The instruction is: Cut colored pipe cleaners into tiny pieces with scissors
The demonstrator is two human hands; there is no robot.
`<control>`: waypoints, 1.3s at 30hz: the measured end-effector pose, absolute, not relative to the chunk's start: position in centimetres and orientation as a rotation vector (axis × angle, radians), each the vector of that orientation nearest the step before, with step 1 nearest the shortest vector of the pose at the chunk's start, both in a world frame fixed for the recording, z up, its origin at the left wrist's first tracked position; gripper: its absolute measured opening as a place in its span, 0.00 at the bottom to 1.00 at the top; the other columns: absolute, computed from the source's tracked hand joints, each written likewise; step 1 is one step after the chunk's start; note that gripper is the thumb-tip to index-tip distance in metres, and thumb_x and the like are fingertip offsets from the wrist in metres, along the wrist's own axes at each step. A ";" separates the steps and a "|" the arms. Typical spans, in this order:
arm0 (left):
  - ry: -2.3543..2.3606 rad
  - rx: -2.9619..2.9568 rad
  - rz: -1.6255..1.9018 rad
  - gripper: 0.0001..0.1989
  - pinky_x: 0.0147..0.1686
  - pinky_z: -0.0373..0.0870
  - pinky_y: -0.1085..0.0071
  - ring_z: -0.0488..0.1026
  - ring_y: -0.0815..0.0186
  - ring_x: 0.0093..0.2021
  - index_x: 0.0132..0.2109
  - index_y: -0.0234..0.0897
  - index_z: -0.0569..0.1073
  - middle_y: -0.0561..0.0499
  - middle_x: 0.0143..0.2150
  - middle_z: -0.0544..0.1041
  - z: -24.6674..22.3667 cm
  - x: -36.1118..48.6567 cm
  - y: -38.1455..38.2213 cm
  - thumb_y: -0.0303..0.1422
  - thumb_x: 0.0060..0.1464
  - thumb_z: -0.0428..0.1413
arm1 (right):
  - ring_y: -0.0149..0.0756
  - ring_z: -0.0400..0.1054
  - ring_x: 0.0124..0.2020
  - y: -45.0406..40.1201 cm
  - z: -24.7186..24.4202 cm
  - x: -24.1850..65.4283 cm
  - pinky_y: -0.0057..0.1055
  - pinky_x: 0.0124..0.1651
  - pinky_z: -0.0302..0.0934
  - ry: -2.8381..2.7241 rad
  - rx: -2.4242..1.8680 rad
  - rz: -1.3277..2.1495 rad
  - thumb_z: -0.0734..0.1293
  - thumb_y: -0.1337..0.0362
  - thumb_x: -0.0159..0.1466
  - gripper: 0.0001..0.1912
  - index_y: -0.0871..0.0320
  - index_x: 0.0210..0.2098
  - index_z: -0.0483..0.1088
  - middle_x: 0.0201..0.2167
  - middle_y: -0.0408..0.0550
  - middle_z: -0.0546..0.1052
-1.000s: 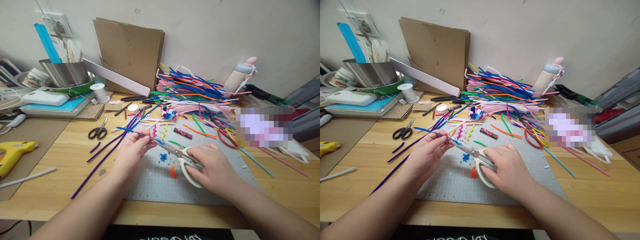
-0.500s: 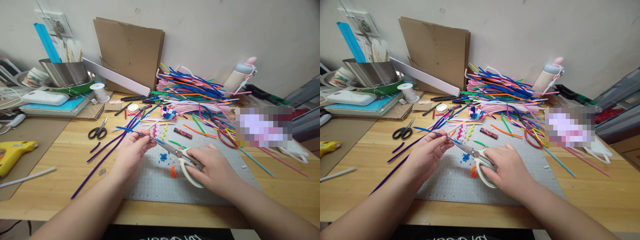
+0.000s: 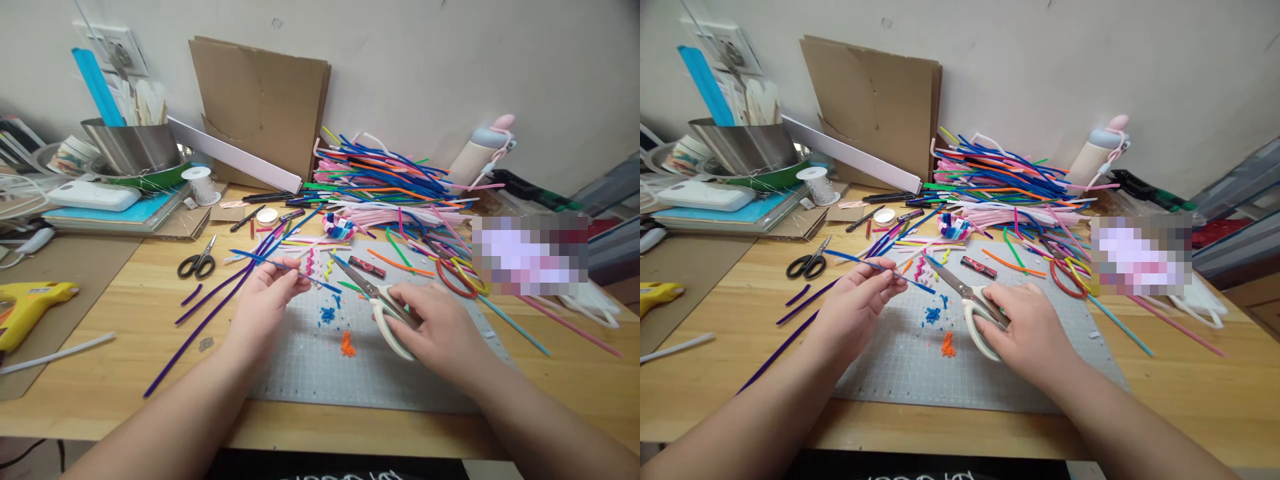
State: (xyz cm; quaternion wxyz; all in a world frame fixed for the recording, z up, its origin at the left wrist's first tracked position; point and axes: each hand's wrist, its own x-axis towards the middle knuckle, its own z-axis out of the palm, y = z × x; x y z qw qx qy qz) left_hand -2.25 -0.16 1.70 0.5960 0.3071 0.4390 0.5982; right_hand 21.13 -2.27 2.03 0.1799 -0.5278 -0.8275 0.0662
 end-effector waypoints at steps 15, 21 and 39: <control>1.119 0.997 1.227 0.07 0.33 0.70 0.71 0.72 0.69 0.30 0.33 0.35 0.71 0.53 0.29 0.74 2.0 -3.0 0.2 0.35 0.51 0.56 | 0.37 0.62 0.28 -1.6 2.1 21.4 0.32 0.32 0.50 -2.374 -1.692 0.357 0.61 0.55 0.62 0.11 0.54 0.31 0.67 0.25 0.43 0.72; 1.519 1.586 0.721 0.08 0.26 0.64 0.70 0.69 0.66 0.24 0.33 0.38 0.72 0.53 0.24 0.72 3.2 -5.4 1.2 0.37 0.53 0.52 | 0.37 0.61 0.29 -1.1 2.1 21.6 0.32 0.33 0.50 -2.465 -1.737 0.400 0.60 0.55 0.63 0.12 0.55 0.29 0.66 0.25 0.44 0.72; 1.650 2.050 0.743 0.10 0.35 0.66 0.67 0.72 0.63 0.34 0.41 0.40 0.73 0.50 0.36 0.77 1.9 -4.9 1.1 0.37 0.57 0.50 | 0.37 0.63 0.29 -0.8 1.9 21.9 0.31 0.32 0.48 -2.446 -1.759 0.449 0.60 0.55 0.62 0.12 0.55 0.29 0.67 0.25 0.44 0.74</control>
